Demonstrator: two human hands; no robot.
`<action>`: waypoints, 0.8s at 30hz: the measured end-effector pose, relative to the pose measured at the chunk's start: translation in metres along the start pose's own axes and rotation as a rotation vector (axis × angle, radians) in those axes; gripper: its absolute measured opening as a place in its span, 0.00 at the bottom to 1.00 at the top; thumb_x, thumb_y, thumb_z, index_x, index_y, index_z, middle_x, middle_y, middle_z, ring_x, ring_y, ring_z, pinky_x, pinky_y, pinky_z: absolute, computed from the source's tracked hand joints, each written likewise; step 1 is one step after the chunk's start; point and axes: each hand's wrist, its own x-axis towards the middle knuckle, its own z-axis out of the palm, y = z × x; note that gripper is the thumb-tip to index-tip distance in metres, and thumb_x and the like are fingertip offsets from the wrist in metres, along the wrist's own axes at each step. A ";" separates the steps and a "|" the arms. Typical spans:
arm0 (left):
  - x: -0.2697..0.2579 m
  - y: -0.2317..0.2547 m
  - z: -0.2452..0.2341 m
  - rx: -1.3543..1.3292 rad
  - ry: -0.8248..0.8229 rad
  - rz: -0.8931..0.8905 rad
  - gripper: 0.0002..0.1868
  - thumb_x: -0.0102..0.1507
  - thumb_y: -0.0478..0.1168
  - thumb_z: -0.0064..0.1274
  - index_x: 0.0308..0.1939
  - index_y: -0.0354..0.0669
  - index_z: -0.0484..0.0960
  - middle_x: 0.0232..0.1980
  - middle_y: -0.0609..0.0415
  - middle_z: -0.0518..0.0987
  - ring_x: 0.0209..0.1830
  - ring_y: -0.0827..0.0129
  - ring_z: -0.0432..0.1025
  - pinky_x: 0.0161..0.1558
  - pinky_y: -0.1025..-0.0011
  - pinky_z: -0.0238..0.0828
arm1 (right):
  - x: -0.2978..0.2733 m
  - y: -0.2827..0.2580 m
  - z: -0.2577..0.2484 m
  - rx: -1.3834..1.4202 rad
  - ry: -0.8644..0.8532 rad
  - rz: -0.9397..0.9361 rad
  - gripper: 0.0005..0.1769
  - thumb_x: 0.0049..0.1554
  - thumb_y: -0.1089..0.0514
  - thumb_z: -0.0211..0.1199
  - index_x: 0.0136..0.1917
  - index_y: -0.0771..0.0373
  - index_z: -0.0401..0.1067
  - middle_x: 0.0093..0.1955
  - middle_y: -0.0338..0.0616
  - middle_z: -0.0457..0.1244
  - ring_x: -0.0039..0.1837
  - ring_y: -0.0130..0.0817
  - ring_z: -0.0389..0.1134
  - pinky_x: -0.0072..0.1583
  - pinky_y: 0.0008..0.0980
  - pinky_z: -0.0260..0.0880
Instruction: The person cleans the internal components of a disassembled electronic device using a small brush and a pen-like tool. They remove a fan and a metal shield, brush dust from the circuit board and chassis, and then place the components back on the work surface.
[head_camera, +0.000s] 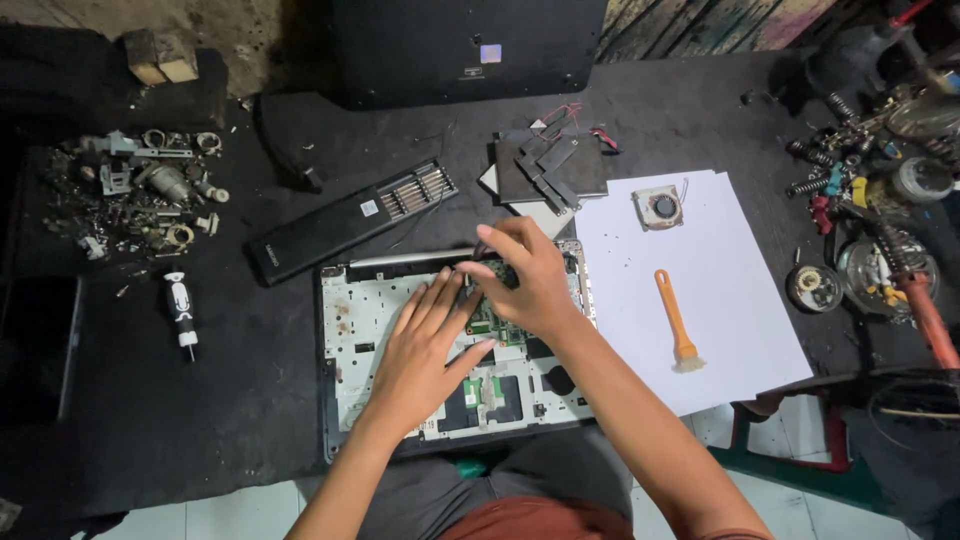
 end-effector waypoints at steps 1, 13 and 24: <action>0.000 0.001 -0.001 -0.001 0.000 0.001 0.31 0.70 0.56 0.48 0.73 0.44 0.70 0.77 0.39 0.64 0.81 0.49 0.51 0.78 0.51 0.42 | -0.002 0.000 0.002 -0.001 0.000 0.000 0.34 0.52 0.69 0.72 0.70 0.59 0.66 0.47 0.50 0.65 0.40 0.47 0.67 0.43 0.47 0.73; 0.003 0.007 -0.007 -0.090 0.049 -0.003 0.30 0.69 0.52 0.51 0.71 0.41 0.72 0.78 0.37 0.62 0.81 0.47 0.51 0.77 0.48 0.41 | -0.004 0.014 -0.001 0.220 0.202 0.066 0.53 0.56 0.78 0.62 0.82 0.63 0.35 0.49 0.53 0.69 0.47 0.45 0.72 0.50 0.45 0.76; -0.005 0.036 -0.047 -0.669 0.306 -0.156 0.15 0.67 0.42 0.53 0.55 0.44 0.83 0.56 0.56 0.83 0.59 0.67 0.76 0.60 0.69 0.71 | 0.038 -0.071 -0.050 0.432 0.366 0.513 0.41 0.67 0.64 0.62 0.82 0.50 0.41 0.35 0.49 0.64 0.43 0.40 0.73 0.55 0.38 0.76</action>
